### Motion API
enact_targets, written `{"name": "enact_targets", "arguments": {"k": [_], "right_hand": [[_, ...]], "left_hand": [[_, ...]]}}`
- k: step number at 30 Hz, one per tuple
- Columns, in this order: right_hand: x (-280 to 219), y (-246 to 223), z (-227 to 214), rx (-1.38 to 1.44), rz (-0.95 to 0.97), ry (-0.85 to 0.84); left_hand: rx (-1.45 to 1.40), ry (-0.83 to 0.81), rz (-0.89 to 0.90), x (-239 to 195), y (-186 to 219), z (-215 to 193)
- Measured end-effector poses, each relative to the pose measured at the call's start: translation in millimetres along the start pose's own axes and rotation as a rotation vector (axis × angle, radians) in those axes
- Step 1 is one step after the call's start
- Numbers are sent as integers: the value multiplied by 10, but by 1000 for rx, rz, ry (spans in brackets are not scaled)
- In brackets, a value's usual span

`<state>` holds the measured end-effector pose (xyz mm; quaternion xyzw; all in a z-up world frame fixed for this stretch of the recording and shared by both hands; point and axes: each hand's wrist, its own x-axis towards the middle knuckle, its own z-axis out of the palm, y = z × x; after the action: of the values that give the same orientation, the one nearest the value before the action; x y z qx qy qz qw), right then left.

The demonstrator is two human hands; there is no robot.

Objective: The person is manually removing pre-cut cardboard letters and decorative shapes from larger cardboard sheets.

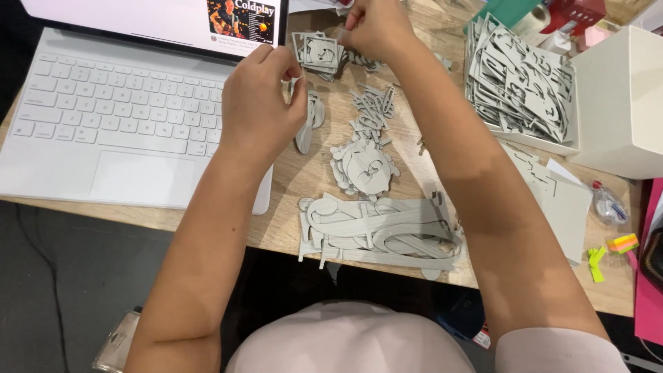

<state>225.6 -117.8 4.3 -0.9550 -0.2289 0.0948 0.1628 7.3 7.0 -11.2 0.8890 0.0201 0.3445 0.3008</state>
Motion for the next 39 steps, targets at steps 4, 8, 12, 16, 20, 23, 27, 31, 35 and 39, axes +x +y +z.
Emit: {"name": "enact_targets", "arguments": {"k": [4, 8, 12, 16, 20, 23, 27, 31, 35, 39], "right_hand": [[-191, 22, -196, 275, -35, -25], [-366, 78, -463, 137, 13, -117], [-475, 164, -554, 132, 76, -138], [-563, 182, -555, 72, 129, -83], [-591, 395, -564, -113, 79, -57], [-651, 669, -602, -218, 55, 0], [-710, 621, -606, -199, -40, -50], [-606, 635, -440, -220, -131, -43], [-535, 644, -410, -147, -50, -54], [-445, 763, -387, -146, -9, -26]], "left_hand": [[25, -15, -9, 14, -3, 19], [11, -20, -33, 8, -18, 10], [6, -25, 3, 9, 13, -7], [18, -1, 23, -5, -5, 1], [16, -12, 40, -4, 3, -18], [26, -5, 39, -10, -9, 11], [36, -4, 32, -12, -16, 5], [33, 12, 52, -29, -29, 6], [35, -13, 21, -23, -32, 15], [41, -18, 24, -19, -33, 12]]}}
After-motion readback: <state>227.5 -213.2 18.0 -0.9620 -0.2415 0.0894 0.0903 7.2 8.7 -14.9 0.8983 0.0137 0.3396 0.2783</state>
